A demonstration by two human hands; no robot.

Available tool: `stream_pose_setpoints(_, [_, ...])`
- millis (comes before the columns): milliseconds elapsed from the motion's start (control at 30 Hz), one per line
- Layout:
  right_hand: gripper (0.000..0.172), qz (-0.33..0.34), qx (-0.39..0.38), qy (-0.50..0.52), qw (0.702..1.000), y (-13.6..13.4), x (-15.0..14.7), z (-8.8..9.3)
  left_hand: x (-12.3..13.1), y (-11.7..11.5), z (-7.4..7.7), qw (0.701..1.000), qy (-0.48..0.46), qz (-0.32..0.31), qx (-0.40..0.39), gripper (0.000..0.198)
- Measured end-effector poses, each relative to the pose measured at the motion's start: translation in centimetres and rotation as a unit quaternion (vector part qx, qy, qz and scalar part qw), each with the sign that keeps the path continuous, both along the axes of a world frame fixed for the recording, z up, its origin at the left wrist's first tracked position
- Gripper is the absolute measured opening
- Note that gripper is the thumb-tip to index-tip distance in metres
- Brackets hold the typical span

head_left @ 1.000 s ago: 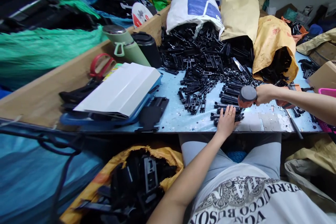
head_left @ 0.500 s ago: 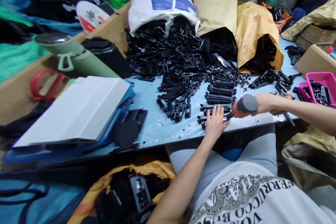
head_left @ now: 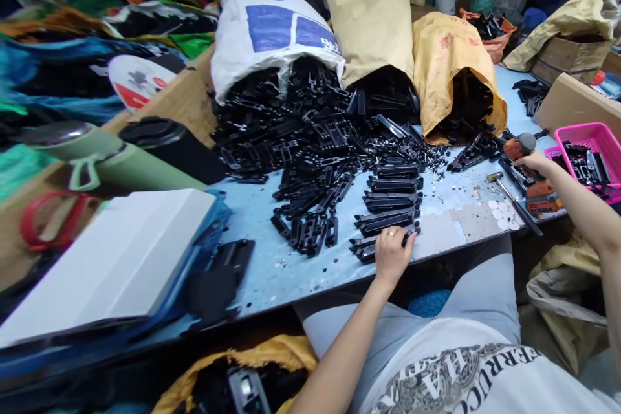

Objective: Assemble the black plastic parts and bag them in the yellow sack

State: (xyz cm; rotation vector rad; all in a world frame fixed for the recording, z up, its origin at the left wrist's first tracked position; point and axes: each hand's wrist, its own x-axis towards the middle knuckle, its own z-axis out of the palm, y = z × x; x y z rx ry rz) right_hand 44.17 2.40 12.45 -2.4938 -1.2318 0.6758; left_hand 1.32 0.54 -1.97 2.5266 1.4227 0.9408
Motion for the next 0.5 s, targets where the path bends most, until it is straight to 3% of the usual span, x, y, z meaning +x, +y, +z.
stream_pose_setpoints(133, [0.028,-0.056,0.049,0.115,0.991,0.3,1.3,-1.6,0.0,0.3,-0.1,1.0,0.003,-0.021,-0.01,0.023])
stream_pose_setpoints(233, [0.038,-0.072,0.062,0.129,0.987,0.8,2.1,-2.7,-0.4,0.9,0.0,0.998,0.004,-0.052,-0.026,0.023])
stream_pose_setpoints(400, [0.052,-0.036,0.097,0.004,0.995,0.9,4.2,-4.3,-1.1,2.2,0.8,0.986,0.023,-0.149,-0.072,0.023])
stream_pose_setpoints(500, [0.063,-0.003,0.075,-0.101,0.992,-0.1,5.0,-5.0,-1.4,2.4,1.2,0.982,0.046,-0.163,-0.085,0.025])
